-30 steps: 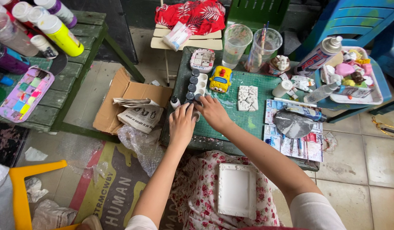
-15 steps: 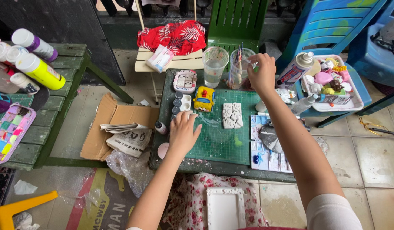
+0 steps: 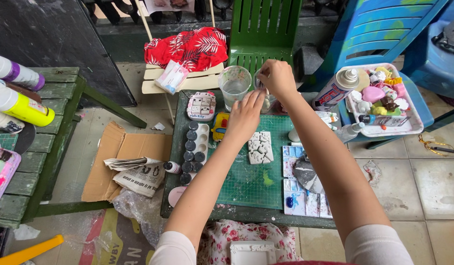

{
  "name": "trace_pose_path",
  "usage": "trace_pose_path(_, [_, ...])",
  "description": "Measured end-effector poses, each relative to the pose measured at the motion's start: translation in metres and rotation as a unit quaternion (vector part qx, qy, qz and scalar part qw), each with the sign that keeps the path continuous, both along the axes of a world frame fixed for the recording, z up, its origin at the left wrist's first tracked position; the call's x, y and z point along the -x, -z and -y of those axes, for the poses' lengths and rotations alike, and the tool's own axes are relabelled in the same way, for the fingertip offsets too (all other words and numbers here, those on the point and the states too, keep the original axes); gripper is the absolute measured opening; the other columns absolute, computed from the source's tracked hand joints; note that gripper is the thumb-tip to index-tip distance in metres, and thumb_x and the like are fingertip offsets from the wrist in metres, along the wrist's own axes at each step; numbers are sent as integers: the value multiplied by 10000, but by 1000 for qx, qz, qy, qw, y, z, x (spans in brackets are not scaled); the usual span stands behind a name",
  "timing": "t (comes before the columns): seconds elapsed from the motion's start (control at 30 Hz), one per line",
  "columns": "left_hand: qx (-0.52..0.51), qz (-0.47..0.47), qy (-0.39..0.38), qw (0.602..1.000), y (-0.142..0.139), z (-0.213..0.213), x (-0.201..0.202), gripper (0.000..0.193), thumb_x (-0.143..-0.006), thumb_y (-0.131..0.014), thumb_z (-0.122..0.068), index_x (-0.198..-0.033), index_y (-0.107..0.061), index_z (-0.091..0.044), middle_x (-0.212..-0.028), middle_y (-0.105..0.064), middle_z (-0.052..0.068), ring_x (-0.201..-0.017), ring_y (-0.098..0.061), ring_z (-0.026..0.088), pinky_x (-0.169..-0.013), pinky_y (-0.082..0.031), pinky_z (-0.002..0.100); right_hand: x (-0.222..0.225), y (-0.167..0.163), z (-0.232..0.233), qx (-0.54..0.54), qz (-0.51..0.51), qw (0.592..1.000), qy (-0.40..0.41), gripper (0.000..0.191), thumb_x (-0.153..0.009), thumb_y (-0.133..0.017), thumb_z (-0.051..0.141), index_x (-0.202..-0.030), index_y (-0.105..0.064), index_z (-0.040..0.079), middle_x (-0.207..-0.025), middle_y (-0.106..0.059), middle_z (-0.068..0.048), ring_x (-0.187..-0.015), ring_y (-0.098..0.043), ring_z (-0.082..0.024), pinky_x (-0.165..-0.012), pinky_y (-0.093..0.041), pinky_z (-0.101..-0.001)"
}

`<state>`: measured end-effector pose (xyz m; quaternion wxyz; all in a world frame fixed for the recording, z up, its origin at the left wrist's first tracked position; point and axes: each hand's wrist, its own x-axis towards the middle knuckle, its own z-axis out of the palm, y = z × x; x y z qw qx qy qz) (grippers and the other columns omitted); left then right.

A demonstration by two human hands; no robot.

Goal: The person sits on the floor sanding a white plaster picture frame with a sanding block, turning it over to work different sides. They then place the frame down, take paint tubes from the table, open one, dip brushes in a cup of water, and begin applying paint to a small plaster piece with a brush.

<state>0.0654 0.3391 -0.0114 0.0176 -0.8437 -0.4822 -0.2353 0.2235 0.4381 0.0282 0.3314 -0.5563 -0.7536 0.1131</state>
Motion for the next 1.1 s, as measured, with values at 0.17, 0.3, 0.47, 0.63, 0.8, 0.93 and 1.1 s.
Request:
trace_pose_path(0.17, [-1, -2, 9, 1000, 12, -4, 7, 597, -894, -586, -59, -1477, -464, -98, -1558, -433, 64, -1440, -416, 242, -1121, -390, 501, -16, -12, 9, -58, 43, 996, -50, 130, -860, -813, 131, -977, -814, 74, -875, -739, -129, -757, -707, -294, -705, -563, -398])
trace_pose_path(0.3, [22, 18, 24, 999, 12, -4, 12, 628, -868, -591, -46, -1481, -461, -80, -1559, -432, 66, -1435, -419, 253, -1122, -385, 500, -28, -31, 15, -93, 10, 995, -22, 144, -879, -823, 138, -1007, -815, 70, -841, -705, -131, -683, -665, -265, -641, -537, -393])
trace_pose_path(0.47, [59, 27, 35, 997, 7, -7, 17, 640, -855, -587, -27, -1481, -473, -89, -1562, -435, 54, -1437, -420, 258, -1132, -386, 482, -42, -51, 18, -97, -57, 993, -38, 167, -915, -818, 97, -1073, -808, 43, -835, -692, -126, -652, -644, -225, -608, -508, -357])
trace_pose_path(0.63, [68, 30, 20, 997, 2, -5, 13, 655, -843, -599, -36, -1482, -472, -99, -1565, -430, 58, -1425, -421, 275, -1113, -383, 504, -58, -67, 16, -171, -111, 978, -46, 95, -1007, -801, 56, -1010, -747, -22, -912, -741, -126, -795, -754, -168, -659, -564, -270])
trace_pose_path(0.8, [88, 24, 16, 996, -1, 0, 8, 721, -816, -623, -27, -1510, -455, -127, -1571, -406, 73, -1413, -426, 294, -1107, -383, 514, -62, -74, 23, -193, -102, 975, -51, 79, -1034, -790, 56, -1039, -752, -14, -917, -756, -115, -809, -767, -158, -647, -570, -245])
trace_pose_path(0.93, [86, 28, 15, 996, 0, 1, 6, 746, -819, -643, -34, -1527, -438, -145, -1588, -384, 73, -1416, -424, 296, -1121, -381, 514, -58, -74, 31, -213, -82, 973, -39, 100, -1033, -803, 75, -1005, -749, -5, -892, -754, -110, -793, -764, -177, -647, -569, -257])
trace_pose_path(1.1, [97, 21, 14, 995, 3, 1, 5, 807, -799, -677, -49, -1548, -395, -154, -1605, -340, 77, -1414, -411, 303, -1115, -374, 523, -51, -68, 38, -283, -33, 958, -44, 144, -1042, -786, 101, -1007, -694, -4, -953, -760, -129, -823, -764, -215, -653, -589, -274])
